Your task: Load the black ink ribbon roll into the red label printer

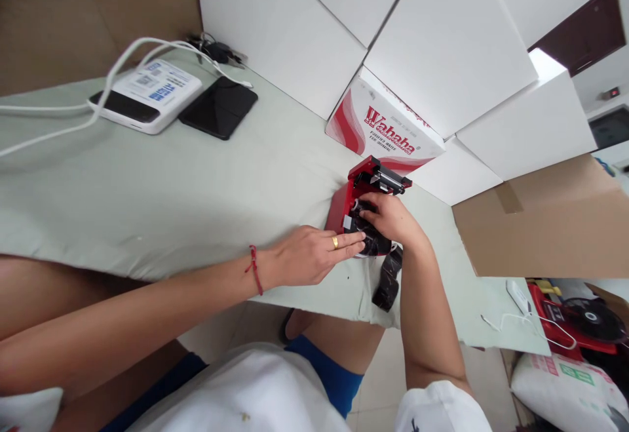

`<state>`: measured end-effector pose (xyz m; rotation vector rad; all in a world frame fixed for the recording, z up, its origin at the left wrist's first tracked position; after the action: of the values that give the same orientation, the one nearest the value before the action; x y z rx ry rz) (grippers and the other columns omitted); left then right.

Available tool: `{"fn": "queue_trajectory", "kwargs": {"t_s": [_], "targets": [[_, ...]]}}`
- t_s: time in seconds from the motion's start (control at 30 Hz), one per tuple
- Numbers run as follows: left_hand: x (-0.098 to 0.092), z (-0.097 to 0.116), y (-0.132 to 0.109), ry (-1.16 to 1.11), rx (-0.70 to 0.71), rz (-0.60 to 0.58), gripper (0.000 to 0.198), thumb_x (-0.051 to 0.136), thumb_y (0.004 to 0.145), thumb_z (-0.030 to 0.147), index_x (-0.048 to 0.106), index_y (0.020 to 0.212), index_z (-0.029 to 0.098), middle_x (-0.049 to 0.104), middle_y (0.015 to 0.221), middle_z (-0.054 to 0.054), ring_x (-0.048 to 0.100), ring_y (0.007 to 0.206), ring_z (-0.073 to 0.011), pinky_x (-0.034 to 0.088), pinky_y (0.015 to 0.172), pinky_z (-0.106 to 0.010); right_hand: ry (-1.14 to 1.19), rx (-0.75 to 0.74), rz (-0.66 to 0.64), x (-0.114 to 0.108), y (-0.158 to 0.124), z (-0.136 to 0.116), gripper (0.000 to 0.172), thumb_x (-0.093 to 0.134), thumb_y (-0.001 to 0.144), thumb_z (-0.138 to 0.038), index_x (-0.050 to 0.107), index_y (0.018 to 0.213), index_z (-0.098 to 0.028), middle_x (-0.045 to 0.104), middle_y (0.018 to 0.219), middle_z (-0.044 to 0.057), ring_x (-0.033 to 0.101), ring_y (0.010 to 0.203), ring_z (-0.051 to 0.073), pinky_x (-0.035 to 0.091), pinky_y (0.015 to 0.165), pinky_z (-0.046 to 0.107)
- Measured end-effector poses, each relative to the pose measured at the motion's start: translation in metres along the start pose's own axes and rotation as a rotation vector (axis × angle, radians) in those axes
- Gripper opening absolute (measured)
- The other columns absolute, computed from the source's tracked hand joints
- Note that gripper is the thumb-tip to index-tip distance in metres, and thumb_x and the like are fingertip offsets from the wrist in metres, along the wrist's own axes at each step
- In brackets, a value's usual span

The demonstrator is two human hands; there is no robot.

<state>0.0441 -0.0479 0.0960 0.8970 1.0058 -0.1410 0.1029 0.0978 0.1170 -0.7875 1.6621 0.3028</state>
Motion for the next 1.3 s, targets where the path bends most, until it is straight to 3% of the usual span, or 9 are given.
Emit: {"fn": "queue_trajectory", "kwargs": {"t_s": [0.2,0.27,0.37,0.47,0.57,0.8,0.97,1.13,1.3], "targets": [[0.000,0.001,0.004,-0.020,-0.022,-0.024,0.056,0.053,0.089,0.010,0.056,0.144,0.019,0.063,0.146,-0.011,0.075,0.082,-0.0160,0.052,0.057,-0.028,-0.053,-0.033,-0.174,0.013,-0.003,-0.011,0.028,0.054,0.094,-0.025,0.077,0.110,-0.024,0.080,0.107,0.004,0.072,0.091,0.022,0.055,0.086,0.036],[-0.001,0.004,0.004,-0.029,-0.006,-0.031,0.059,0.054,0.087,0.009,0.054,0.145,0.021,0.062,0.148,-0.011,0.075,0.080,-0.0153,0.051,0.056,-0.027,0.036,-0.017,-0.014,-0.007,-0.010,-0.017,0.027,0.055,0.096,-0.030,0.077,0.110,-0.024,0.080,0.108,0.004,0.072,0.094,0.022,0.056,0.088,0.035],[0.000,0.008,0.003,-0.034,0.017,-0.034,0.058,0.054,0.086,0.008,0.055,0.143,0.022,0.061,0.149,-0.010,0.075,0.078,-0.0151,0.052,0.056,-0.028,0.126,0.023,0.432,-0.055,-0.029,-0.016,0.032,0.052,0.101,-0.041,0.076,0.112,-0.022,0.080,0.107,0.007,0.072,0.099,0.024,0.056,0.090,0.038],[0.000,0.009,0.002,-0.033,0.018,-0.016,0.051,0.053,0.086,0.009,0.058,0.136,0.022,0.062,0.149,-0.007,0.075,0.075,-0.0162,0.053,0.056,-0.030,-0.025,-0.038,0.732,-0.078,-0.043,-0.018,0.039,0.048,0.104,-0.044,0.070,0.126,-0.023,0.072,0.130,0.011,0.063,0.124,0.028,0.048,0.107,0.047],[-0.001,0.011,0.002,-0.038,0.024,0.001,0.044,0.052,0.087,0.009,0.062,0.128,0.020,0.063,0.148,-0.008,0.074,0.072,-0.0161,0.054,0.055,-0.031,-0.148,-0.071,0.673,-0.067,-0.033,-0.013,0.045,0.044,0.105,-0.045,0.062,0.139,-0.022,0.062,0.147,0.013,0.051,0.139,0.030,0.038,0.117,0.052],[-0.005,0.014,0.001,-0.035,0.037,0.035,0.044,0.053,0.089,0.010,0.060,0.131,0.020,0.067,0.141,-0.010,0.074,0.075,-0.0165,0.054,0.058,-0.029,-0.018,-0.018,0.488,-0.041,-0.056,-0.020,0.038,0.044,0.106,-0.044,0.075,0.110,-0.024,0.076,0.115,0.009,0.070,0.106,0.024,0.053,0.098,0.039],[-0.006,0.011,0.000,-0.019,0.038,0.058,0.042,0.050,0.089,0.009,0.061,0.129,0.019,0.064,0.146,-0.008,0.075,0.080,-0.0172,0.054,0.059,-0.030,-0.080,-0.062,0.346,-0.012,-0.068,-0.028,0.039,0.043,0.099,-0.019,0.073,0.124,-0.021,0.071,0.124,0.011,0.067,0.113,0.027,0.055,0.098,0.044],[-0.015,-0.023,0.000,-0.076,-0.159,0.102,0.059,0.045,0.089,0.005,0.043,0.148,0.016,0.056,0.154,-0.013,0.072,0.114,-0.0197,0.058,0.079,-0.029,-0.092,-0.058,0.339,0.001,-0.072,-0.022,0.061,0.037,0.088,-0.002,0.067,0.137,-0.023,0.068,0.131,0.012,0.062,0.121,0.028,0.053,0.104,0.048],[-0.004,-0.056,-0.003,-0.042,-0.386,-0.052,0.074,0.049,0.085,0.005,0.032,0.156,0.019,0.075,0.125,-0.009,0.078,0.090,-0.0215,0.055,0.066,-0.028,-0.071,-0.076,0.324,0.007,-0.074,-0.019,0.070,0.038,0.085,0.001,0.063,0.143,-0.027,0.065,0.136,0.009,0.059,0.124,0.028,0.052,0.106,0.048]]}}
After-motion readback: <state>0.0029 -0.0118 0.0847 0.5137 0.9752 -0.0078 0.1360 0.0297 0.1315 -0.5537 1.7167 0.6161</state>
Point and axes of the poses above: each hand's wrist, its own y-axis towards the middle knuckle, its own x-axis out of the palm, z = x × y, the point moved 10 cm from there along y, towards the middle knuckle
